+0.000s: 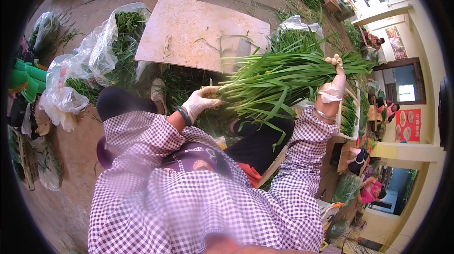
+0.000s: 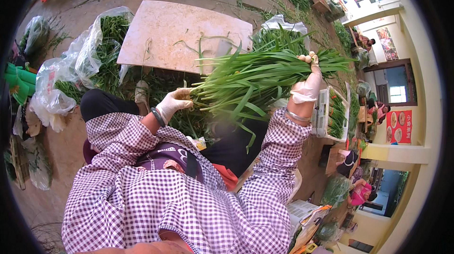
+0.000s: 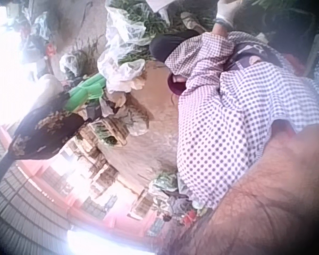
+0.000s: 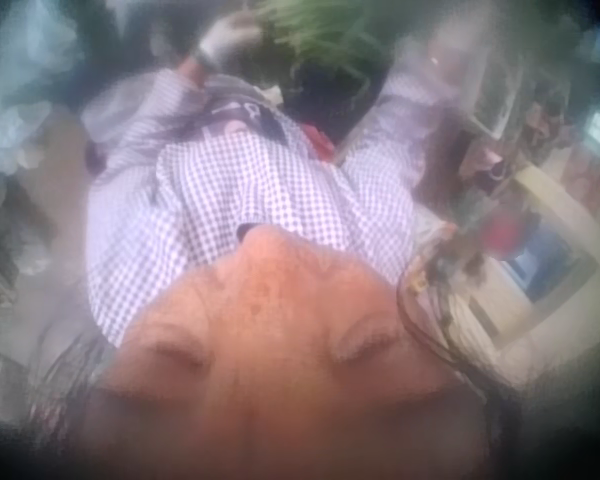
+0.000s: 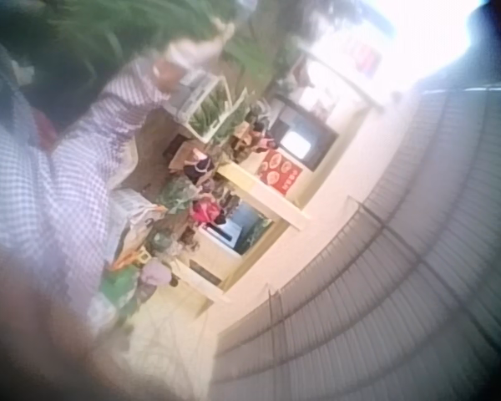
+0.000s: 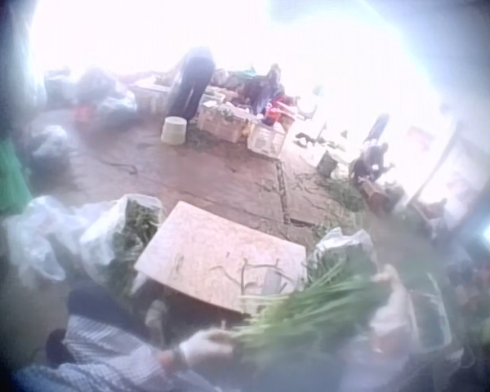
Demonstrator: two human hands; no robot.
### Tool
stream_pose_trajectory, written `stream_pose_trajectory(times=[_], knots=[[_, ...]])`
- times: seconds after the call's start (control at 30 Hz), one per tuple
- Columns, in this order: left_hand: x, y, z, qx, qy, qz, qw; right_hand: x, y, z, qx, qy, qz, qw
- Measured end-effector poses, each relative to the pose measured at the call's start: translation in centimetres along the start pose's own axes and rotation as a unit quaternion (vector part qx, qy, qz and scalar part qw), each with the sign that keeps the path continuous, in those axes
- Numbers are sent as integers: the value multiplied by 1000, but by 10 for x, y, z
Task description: The person bundles scallions by hand, secures them with a tie, and places them into a plastic crate before gathering more scallions from a large bag to continue sorting.
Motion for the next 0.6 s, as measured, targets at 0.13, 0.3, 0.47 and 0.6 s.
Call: stream_pose_trajectory(times=[0.13,0.3,0.47,0.6], knots=[[-9,-14,-18,46,110,-11,993,-5,6,8,-2,13,26,1000],[0,-20,-20,9,85,-17,996,-12,13,13,-8,30,38,999],[25,-22,-42,50,25,55,997,-22,22,9,1,47,33,998],[67,-24,-78,97,13,111,989,-26,15,-19,-25,-37,-58,997]])
Point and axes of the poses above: each hand's wrist, its own y-axis away from the middle knuckle, its own x-axis out of the back of the hand, z = x × y, the point moved 9 cm from there along -y, towards the middle knuckle, and after that the axes turned 4 degrees about -y, right-handed, at the moved point
